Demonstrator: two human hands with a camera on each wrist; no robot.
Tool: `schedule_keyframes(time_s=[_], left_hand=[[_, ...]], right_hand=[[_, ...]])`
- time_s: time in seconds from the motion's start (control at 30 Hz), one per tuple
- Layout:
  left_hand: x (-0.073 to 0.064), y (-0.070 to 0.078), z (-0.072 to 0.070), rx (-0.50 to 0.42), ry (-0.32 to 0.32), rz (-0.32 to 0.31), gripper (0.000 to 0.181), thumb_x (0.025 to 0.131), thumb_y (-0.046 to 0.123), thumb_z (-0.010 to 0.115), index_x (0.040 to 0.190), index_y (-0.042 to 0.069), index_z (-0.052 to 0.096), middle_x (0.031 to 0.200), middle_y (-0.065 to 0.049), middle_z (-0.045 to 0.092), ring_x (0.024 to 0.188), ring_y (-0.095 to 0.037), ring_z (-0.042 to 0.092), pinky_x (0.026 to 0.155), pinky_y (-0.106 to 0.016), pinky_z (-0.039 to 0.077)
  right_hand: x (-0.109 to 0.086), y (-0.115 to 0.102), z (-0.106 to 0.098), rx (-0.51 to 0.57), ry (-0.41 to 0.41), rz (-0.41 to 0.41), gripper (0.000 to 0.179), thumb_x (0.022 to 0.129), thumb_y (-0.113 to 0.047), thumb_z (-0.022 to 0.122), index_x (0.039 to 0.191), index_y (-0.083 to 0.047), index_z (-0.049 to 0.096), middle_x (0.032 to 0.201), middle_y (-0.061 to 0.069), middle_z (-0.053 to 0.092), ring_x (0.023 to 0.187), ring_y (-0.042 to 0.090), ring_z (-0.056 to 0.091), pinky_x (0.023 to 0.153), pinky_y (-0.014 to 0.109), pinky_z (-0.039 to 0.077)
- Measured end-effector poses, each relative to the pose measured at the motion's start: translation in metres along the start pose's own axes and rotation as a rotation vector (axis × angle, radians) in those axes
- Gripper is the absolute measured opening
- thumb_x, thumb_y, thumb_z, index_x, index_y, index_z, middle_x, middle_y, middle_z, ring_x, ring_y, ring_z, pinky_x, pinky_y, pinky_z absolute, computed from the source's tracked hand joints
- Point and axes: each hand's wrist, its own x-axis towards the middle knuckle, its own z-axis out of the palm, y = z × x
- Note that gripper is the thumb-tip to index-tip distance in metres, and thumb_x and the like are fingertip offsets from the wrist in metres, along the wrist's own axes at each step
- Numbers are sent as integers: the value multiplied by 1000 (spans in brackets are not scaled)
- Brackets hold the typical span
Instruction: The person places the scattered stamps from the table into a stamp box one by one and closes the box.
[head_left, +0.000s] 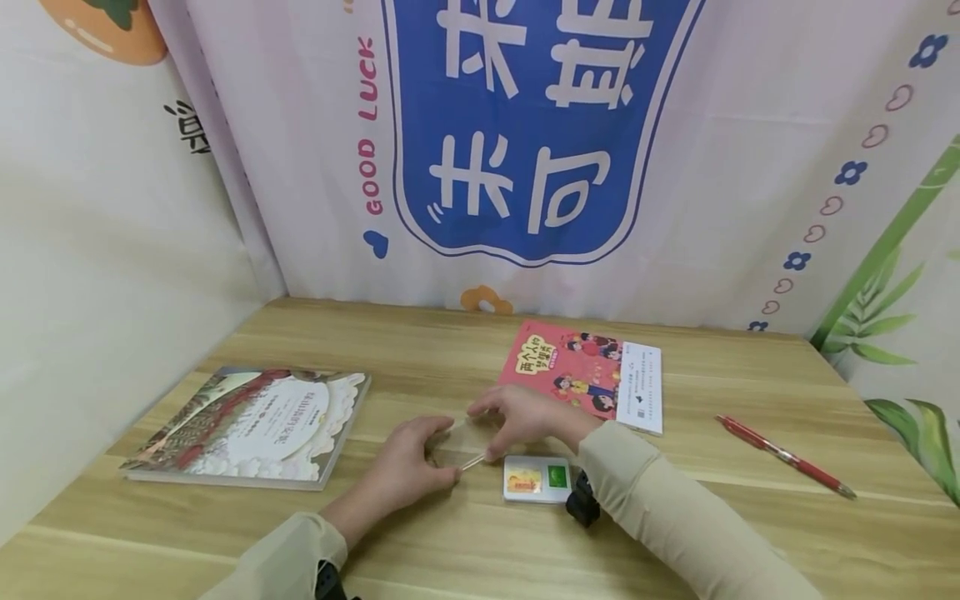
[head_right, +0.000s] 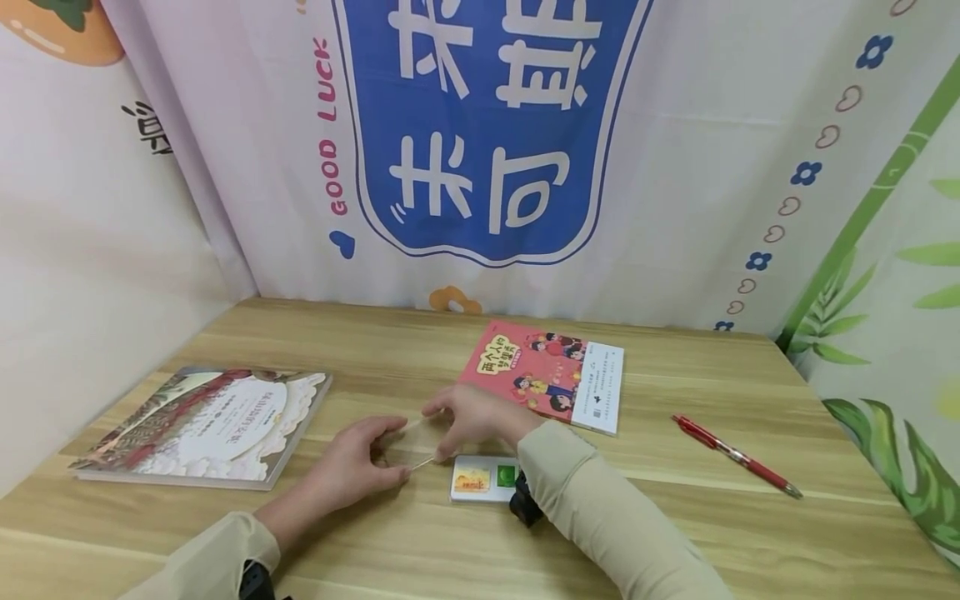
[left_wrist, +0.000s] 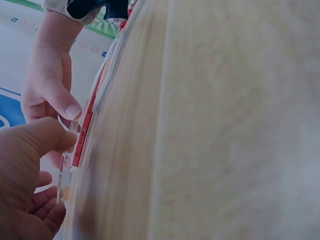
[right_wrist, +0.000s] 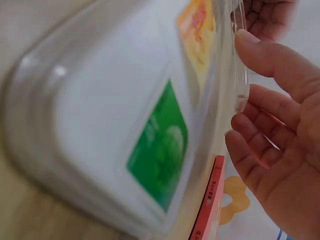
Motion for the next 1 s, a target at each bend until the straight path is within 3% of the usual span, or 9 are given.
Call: schedule_keyframes(time_s=[0.17, 0.33, 0.73, 0.87, 1.0], left_hand=[[-1, 2, 0, -15, 6, 42, 63, 64, 17, 81, 121, 6, 58, 120, -11, 60, 109, -30, 54, 94, -47, 45], [-1, 5, 0, -21, -7, 124, 61, 66, 16, 80, 122, 6, 58, 121, -10, 59, 105, -26, 56, 90, -42, 49], [2, 14, 6, -75, -91, 318, 60, 68, 16, 78, 123, 5, 57, 117, -6, 61, 97, -22, 54, 82, -40, 48], [4, 18, 10, -85, -130, 352, 62, 68, 17, 78, 124, 4, 56, 120, -6, 59, 100, -22, 54, 84, -41, 48], [5, 22, 13, -78, -181, 347, 64, 69, 20, 77, 127, 6, 54, 125, -7, 57, 104, -23, 55, 87, -42, 48]], right_hand=[[-10, 0, -4, 6, 16, -26, 62, 69, -21, 80, 126, -13, 57, 130, 1, 54, 116, 21, 50, 97, 39, 43], [-26, 4, -6, 32, 54, -46, 60, 72, -22, 79, 127, -12, 56, 130, 2, 53, 115, 21, 50, 93, 39, 46], [-65, 18, -2, 175, 181, -32, 59, 72, -30, 78, 125, -12, 58, 120, 0, 57, 106, 19, 49, 85, 34, 48], [-75, 22, 1, 194, 222, -26, 59, 71, -30, 80, 123, -10, 59, 116, 4, 58, 103, 21, 49, 83, 35, 48], [-84, 24, 5, 188, 260, 2, 58, 69, -32, 81, 120, -11, 61, 113, 3, 59, 100, 19, 48, 81, 35, 47]])
